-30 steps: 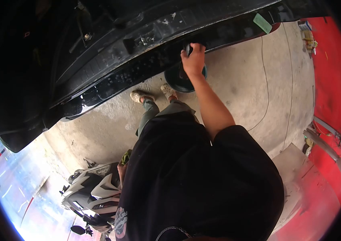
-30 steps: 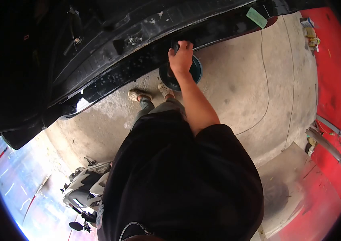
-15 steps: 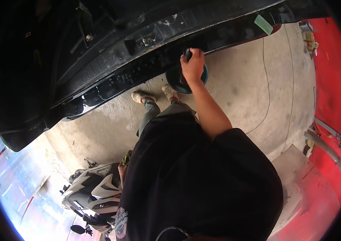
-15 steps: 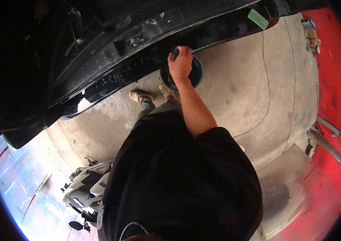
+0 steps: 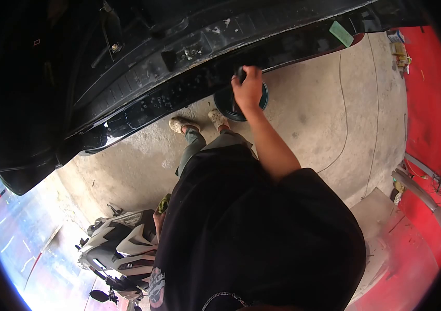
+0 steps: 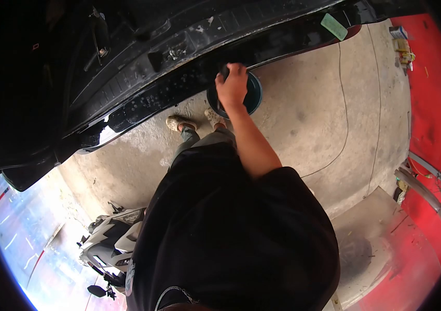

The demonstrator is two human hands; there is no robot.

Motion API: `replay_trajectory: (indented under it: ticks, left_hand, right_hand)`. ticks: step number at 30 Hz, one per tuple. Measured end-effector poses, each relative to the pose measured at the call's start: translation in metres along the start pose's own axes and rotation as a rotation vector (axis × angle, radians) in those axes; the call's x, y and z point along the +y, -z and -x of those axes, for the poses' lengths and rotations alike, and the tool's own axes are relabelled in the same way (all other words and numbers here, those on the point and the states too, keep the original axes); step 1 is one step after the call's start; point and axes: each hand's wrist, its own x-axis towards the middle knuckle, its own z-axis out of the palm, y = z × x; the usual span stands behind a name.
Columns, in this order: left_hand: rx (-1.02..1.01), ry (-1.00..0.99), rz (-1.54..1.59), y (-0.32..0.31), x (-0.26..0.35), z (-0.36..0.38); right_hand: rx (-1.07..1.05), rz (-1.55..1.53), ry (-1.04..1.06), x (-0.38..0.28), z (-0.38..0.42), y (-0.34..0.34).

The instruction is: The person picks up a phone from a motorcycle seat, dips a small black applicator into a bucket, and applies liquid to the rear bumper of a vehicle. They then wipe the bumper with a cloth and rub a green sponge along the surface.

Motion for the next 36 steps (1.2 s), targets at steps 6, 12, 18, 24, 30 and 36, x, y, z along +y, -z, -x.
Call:
replay_trajectory:
  ticks: [6, 12, 18, 24, 30, 36]
  left_hand:
    - [0.0, 0.003, -0.015, 0.007, 0.009, 0.003]
    - [0.004, 0.011, -0.023, 0.011, 0.018, 0.011]
    - [0.003, 0.013, -0.025, 0.012, 0.032, 0.015]
    - [0.002, 0.028, -0.042, 0.018, 0.039, 0.025]
    - [0.006, 0.027, -0.034, 0.015, 0.05, 0.027]
    - [0.008, 0.028, -0.027, 0.011, 0.059, 0.031]
  right_hand:
    - [-0.011, -0.003, 0.052, 0.011, 0.001, 0.002]
    - [0.059, 0.02, -0.02, 0.015, -0.016, 0.005]
    - [-0.14, -0.027, 0.037, -0.002, 0.042, -0.01]
    - [-0.004, -0.01, -0.031, 0.009, 0.017, 0.001]
    - [0.016, 0.04, 0.006, 0.015, 0.011, 0.011]
    - [0.05, 0.182, 0.134, 0.042, -0.002, 0.018]
